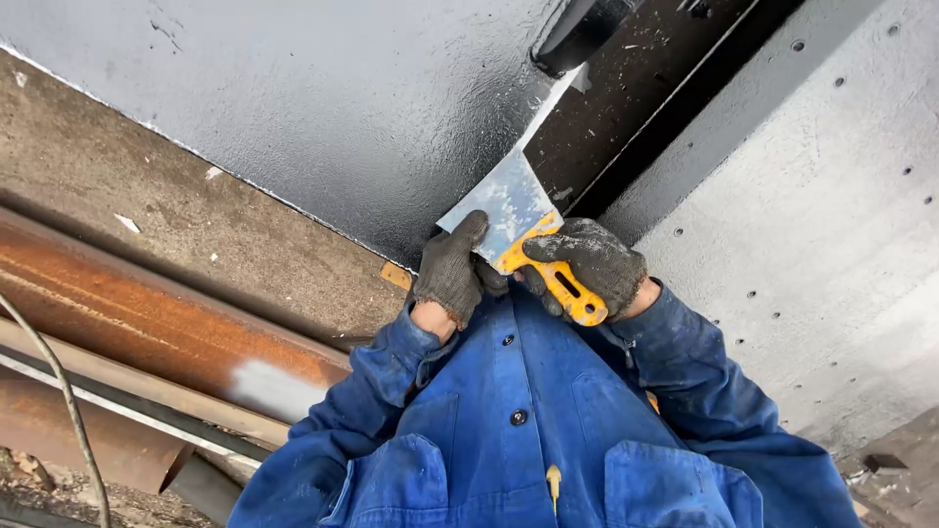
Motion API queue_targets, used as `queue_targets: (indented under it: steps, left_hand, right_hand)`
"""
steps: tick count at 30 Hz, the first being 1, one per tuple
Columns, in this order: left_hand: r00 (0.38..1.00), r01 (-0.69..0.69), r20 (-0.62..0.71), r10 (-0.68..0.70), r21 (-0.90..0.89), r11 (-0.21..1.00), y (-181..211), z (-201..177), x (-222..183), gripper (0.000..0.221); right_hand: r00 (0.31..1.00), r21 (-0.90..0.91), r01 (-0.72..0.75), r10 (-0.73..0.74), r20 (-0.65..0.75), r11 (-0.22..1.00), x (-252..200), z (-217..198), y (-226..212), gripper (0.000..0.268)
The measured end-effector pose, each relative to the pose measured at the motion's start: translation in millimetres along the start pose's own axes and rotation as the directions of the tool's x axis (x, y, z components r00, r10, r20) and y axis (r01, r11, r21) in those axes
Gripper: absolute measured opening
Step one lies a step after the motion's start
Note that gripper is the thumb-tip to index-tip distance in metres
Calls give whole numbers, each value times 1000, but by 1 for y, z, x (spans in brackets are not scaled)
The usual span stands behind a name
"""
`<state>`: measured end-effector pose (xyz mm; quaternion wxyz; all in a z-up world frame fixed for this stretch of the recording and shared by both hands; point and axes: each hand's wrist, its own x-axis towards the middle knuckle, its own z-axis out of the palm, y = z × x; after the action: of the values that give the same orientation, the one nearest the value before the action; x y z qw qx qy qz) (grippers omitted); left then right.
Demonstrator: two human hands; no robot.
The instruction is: Scraping off old paint or protective coating from a large metal component using a hand scraper.
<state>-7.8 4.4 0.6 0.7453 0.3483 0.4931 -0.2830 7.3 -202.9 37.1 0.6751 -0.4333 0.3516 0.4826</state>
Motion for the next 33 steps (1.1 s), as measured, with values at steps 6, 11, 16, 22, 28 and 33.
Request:
queue_targets:
  steps: [6, 11, 16, 22, 28, 33]
  left_hand:
    - [961, -119, -238, 139, 96, 988, 27, 17, 33, 51]
    - [960, -153, -223, 172, 100, 983, 2, -1, 13, 55]
    - [992, -4, -126, 22, 147, 989, -4, 24, -9, 54]
    - [1000, -11, -12, 12, 113, 994, -33, 36, 23, 48]
    - [969, 43, 237, -69, 114, 993, -12, 40, 14, 59]
    - [977, 30, -210, -25, 21, 999, -36, 87, 10, 61]
  right_hand:
    - [998, -39, -39, 37, -53, 998, 42, 4, -36, 26]
    - [996, 134, -80, 74, 49, 988, 19, 3, -19, 41]
    - [990, -144, -60, 41, -131, 988, -58, 12, -38, 46]
    - [911, -207, 213, -270, -311, 955, -74, 1, -26, 62]
    - [919, -356, 261, -344, -192, 897, -70, -17, -46, 61]
    - [917, -397, 265, -357, -177, 879, -66, -41, -65, 51]
